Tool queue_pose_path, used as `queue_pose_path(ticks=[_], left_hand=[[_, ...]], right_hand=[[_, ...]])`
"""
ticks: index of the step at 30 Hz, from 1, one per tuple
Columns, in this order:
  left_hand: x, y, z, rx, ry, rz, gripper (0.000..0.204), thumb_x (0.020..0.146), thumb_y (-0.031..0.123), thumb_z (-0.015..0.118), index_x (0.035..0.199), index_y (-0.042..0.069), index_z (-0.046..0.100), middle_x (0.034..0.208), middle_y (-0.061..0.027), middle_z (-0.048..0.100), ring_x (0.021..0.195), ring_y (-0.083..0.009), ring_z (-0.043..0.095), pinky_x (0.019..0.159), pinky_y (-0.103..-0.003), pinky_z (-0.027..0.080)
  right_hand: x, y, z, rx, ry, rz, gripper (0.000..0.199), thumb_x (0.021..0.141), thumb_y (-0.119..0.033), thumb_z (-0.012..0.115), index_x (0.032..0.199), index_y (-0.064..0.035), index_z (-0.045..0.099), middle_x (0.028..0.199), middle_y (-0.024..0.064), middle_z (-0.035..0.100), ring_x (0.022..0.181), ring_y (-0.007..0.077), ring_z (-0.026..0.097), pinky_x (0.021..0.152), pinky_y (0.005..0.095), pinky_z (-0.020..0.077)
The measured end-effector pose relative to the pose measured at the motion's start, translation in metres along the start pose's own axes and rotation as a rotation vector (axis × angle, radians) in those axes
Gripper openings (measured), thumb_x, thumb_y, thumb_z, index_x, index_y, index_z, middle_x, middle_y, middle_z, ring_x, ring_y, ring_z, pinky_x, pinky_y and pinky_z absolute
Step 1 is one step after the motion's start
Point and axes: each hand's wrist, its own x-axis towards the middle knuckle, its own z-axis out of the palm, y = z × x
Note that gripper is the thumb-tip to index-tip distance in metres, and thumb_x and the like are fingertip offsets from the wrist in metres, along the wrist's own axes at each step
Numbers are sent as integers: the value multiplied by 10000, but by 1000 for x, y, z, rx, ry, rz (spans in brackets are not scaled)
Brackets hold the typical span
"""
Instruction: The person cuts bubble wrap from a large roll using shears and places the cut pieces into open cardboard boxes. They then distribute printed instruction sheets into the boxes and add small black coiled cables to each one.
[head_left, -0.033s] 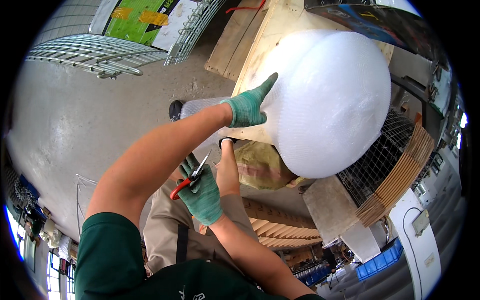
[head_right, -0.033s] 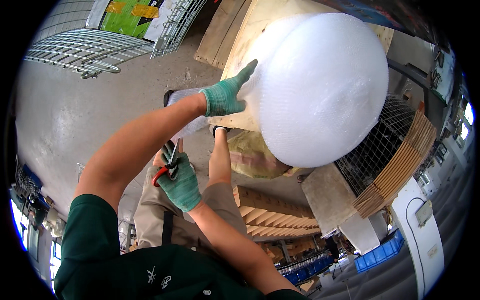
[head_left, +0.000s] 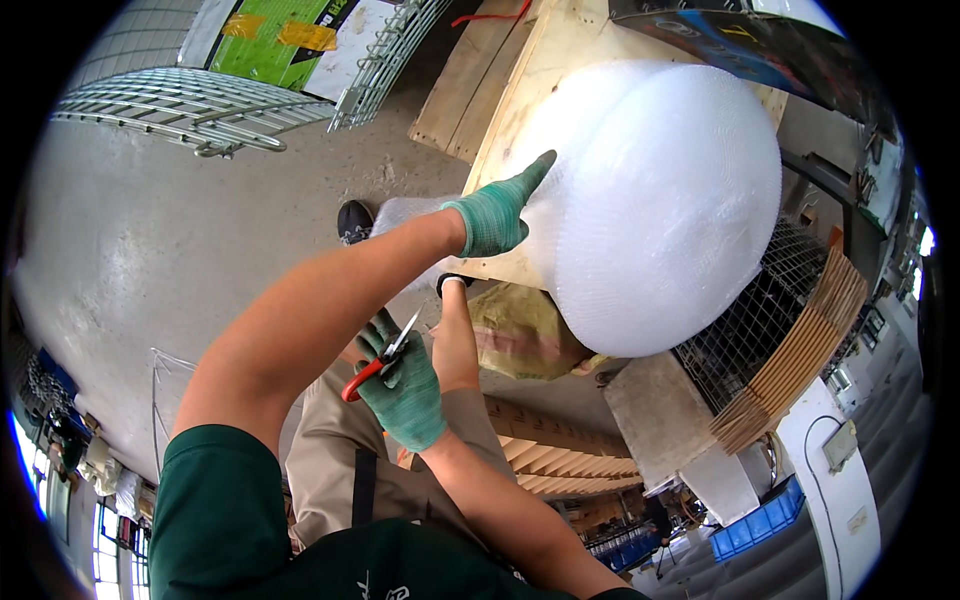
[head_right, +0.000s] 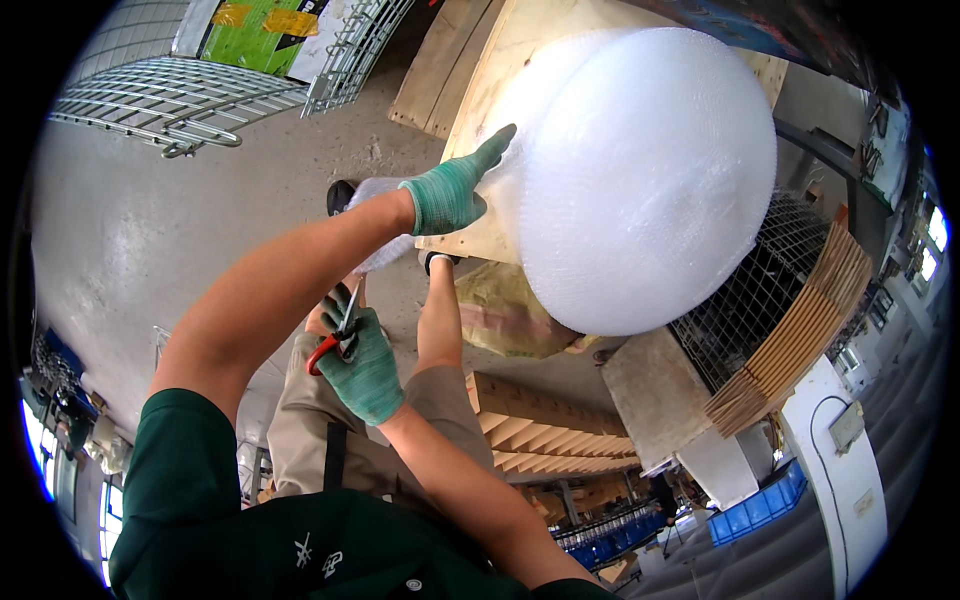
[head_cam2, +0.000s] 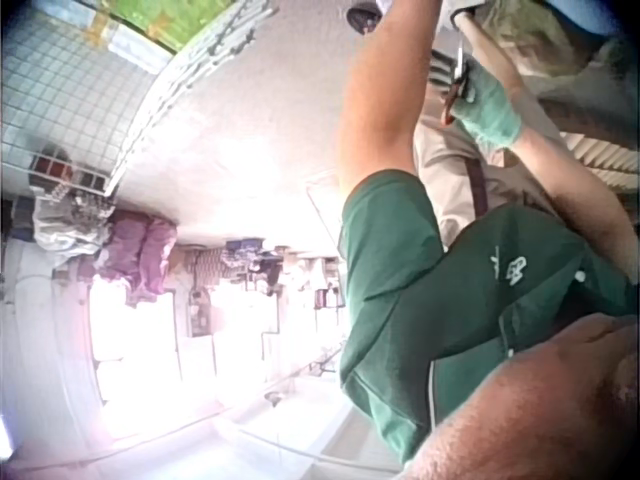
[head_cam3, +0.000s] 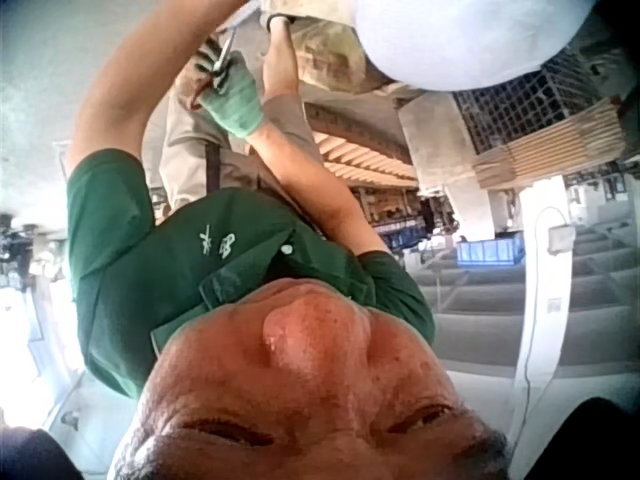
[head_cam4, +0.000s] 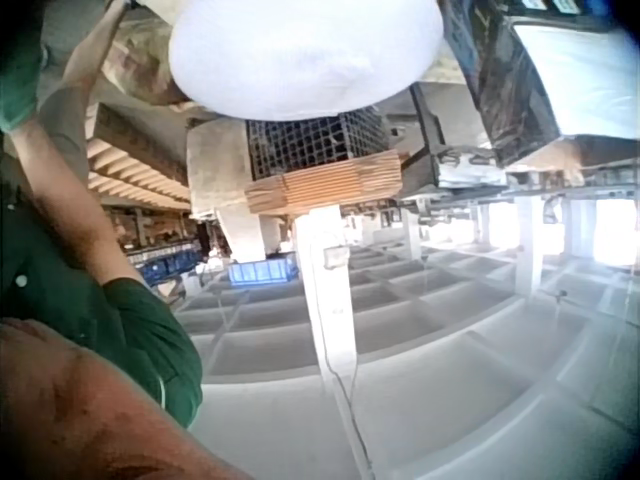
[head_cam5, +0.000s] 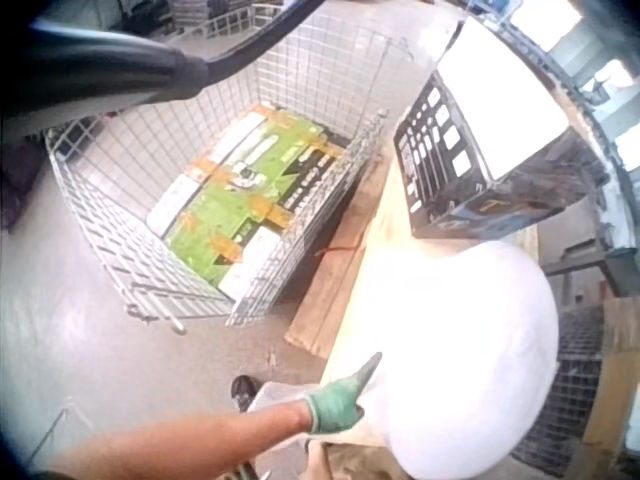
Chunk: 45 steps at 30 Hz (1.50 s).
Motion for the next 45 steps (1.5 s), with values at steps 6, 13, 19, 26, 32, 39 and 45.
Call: queue_pose_path(ticks=[6,13,19,26,32,39,45], left_hand=[[-30,-20,0,318,126,184,890,806,-130,537,1622,84,252,1602,-269,374,1421,-412,462,1194,-428,394],[-95,-50,-6,457,164,196,816,864,77,661,1600,94,308,1596,-237,397,1418,-430,459,1168,-460,425],[-121,-70,18,487,311,217,819,841,-81,581,1589,148,337,1577,-184,450,1385,-397,508,1147,-457,450],[-117,-74,39,456,360,242,732,888,-50,516,1573,163,373,1570,-172,465,1393,-378,504,1176,-451,417],[-113,-73,46,403,391,242,728,879,-33,548,1561,173,401,1561,-176,475,1371,-375,525,1151,-446,450],[-114,-81,50,388,399,253,754,863,-42,561,1564,180,396,1587,-146,450,1394,-380,500,1167,-455,436],[-125,-89,56,367,381,241,746,881,-45,522,1575,184,371,1631,-134,388,1436,-387,456,1195,-452,408]], right_hand=[[-33,-35,-78,-58,-40,159,458,897,-217,781,1262,-74,543,1073,43,647,904,160,633,826,309,550],[-17,-144,-164,-424,-64,522,556,1033,-301,639,1488,-31,466,817,20,598,675,114,576,601,264,503],[63,-199,-105,-955,-183,823,569,1037,-507,572,1324,-15,576,810,36,587,710,144,591,653,306,523],[123,-191,-87,-1053,-63,1056,697,922,-626,674,1273,-33,573,911,117,561,773,212,583,703,466,636],[157,-169,-79,-1154,34,1128,653,924,-630,666,1186,-38,589,824,94,532,673,204,557,643,469,629],[163,-186,-69,-1441,-196,1107,584,974,-517,660,1140,42,629,758,116,609,546,211,576,566,414,611],[138,-205,-82,-1106,-61,1195,466,986,-423,646,1208,-14,611,874,194,696,632,237,653,587,429,607]])
